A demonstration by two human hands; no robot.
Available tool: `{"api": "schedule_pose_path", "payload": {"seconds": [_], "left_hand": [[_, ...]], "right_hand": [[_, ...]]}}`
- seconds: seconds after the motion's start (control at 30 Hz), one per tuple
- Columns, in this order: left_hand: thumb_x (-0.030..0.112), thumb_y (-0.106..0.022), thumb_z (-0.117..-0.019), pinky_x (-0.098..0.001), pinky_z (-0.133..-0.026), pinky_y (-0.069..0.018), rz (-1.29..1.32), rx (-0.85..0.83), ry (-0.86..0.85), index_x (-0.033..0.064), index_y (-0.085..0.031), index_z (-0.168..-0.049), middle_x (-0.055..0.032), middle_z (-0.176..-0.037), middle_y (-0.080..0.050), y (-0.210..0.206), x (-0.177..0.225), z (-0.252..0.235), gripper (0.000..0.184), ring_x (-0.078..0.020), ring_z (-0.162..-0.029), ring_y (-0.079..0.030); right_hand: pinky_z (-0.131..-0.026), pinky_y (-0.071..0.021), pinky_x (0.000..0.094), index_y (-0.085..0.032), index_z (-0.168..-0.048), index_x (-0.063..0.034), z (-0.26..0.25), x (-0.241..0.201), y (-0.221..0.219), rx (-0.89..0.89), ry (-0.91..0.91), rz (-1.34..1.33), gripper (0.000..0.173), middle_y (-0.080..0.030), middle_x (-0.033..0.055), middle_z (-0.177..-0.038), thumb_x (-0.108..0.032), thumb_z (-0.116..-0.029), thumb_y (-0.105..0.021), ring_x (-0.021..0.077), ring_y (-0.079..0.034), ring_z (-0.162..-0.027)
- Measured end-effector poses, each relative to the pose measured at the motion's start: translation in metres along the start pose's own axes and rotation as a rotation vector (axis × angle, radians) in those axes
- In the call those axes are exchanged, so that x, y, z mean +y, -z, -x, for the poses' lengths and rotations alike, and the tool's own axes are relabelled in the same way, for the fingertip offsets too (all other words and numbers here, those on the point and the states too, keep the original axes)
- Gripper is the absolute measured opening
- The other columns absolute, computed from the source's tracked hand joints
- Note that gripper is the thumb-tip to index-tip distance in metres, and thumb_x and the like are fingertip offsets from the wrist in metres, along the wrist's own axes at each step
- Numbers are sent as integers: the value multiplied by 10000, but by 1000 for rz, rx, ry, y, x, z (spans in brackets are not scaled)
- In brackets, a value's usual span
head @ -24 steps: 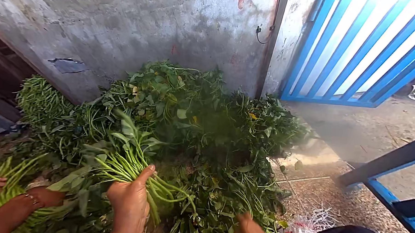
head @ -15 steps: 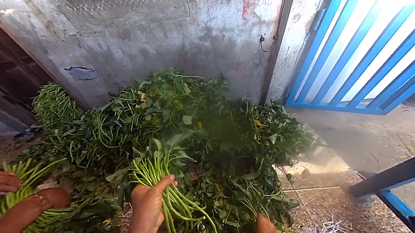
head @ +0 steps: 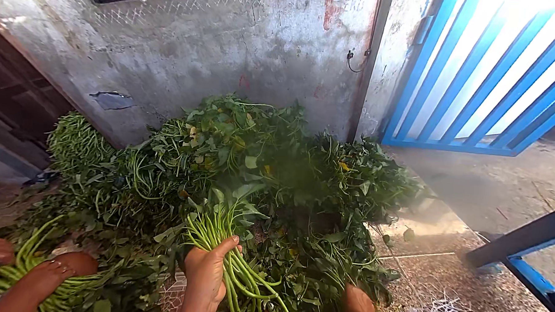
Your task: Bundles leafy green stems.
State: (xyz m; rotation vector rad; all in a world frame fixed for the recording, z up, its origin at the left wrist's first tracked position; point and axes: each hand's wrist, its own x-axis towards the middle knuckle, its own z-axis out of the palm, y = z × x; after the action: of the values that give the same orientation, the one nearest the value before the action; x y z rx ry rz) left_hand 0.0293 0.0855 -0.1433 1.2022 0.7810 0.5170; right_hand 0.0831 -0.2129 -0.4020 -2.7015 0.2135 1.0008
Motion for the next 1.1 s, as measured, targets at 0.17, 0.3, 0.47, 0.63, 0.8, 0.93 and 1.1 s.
{"api": "schedule_pose_path", "payload": {"seconds": [0.17, 0.3, 0.47, 0.63, 0.8, 0.93, 1.1], "left_hand": [[-131, -723, -829, -411, -521, -626, 7, 4, 22, -97, -562, -1074, -211, -742, -689, 2, -1, 0, 295, -292, -570, -698], [-127, -720, -832, -405, -526, -627, 1, 16, 27, -94, -559, -1081, -208, -748, -690, 2, 1, 0, 298, -290, -569, -698], [-129, -704, -839, -398, -536, -626, 9, -15, 24, -100, -565, -1055, -206, -742, -694, -1, 1, 1, 258, -285, -574, -698], [-136, -722, -820, -404, -546, -630, 16, -43, 52, -103, -557, -1067, -223, -770, -703, -2, 2, 6, 299, -299, -593, -709], [-138, -721, -817, -414, -586, -641, 13, -47, 47, -119, -576, -1052, -234, -810, -728, 4, 3, 5, 277, -314, -641, -733], [-139, -722, -827, -416, -589, -645, 18, -63, 40, -121, -566, -1060, -234, -794, -722, 4, 4, 4, 282, -317, -636, -733], [-144, -735, -821, -407, -576, -641, 19, -51, 57, -116, -557, -1079, -230, -790, -717, 1, 1, 6, 315, -309, -624, -727]], "right_hand": [[-1037, -486, 614, -588, -1317, 95, 0, 8, -18, -24, -32, 6, 477, -623, 303, -1334, -243, -980, -587, 453, -600, -1269], [-1000, -488, 619, -630, -1299, 32, 5, -3, 1, 184, -57, -51, 530, -583, 280, -1384, -373, -956, -616, 453, -553, -1305], [-680, -555, 563, -696, -869, 26, 31, -21, 12, 1175, 398, -128, 218, -679, 256, -956, -174, -780, -688, 447, -691, -892], [-1006, -440, 619, -713, -1248, -70, 50, -24, 33, 564, 271, -194, 339, -709, 214, -1186, -198, -955, -598, 431, -621, -1187], [-945, -467, 662, -708, -1148, 17, 56, -21, 38, 745, 185, -336, 305, -706, 254, -1101, -159, -981, -522, 467, -653, -1099], [-1060, -379, 665, -716, -1193, -52, 54, -11, 57, 236, 98, -338, 340, -719, 193, -1182, -272, -993, -551, 401, -606, -1233], [-797, -587, 394, -705, -1059, 37, 50, -18, 42, 336, 363, -1219, 162, -736, 107, -868, -80, -972, -633, 191, -707, -807]]}}
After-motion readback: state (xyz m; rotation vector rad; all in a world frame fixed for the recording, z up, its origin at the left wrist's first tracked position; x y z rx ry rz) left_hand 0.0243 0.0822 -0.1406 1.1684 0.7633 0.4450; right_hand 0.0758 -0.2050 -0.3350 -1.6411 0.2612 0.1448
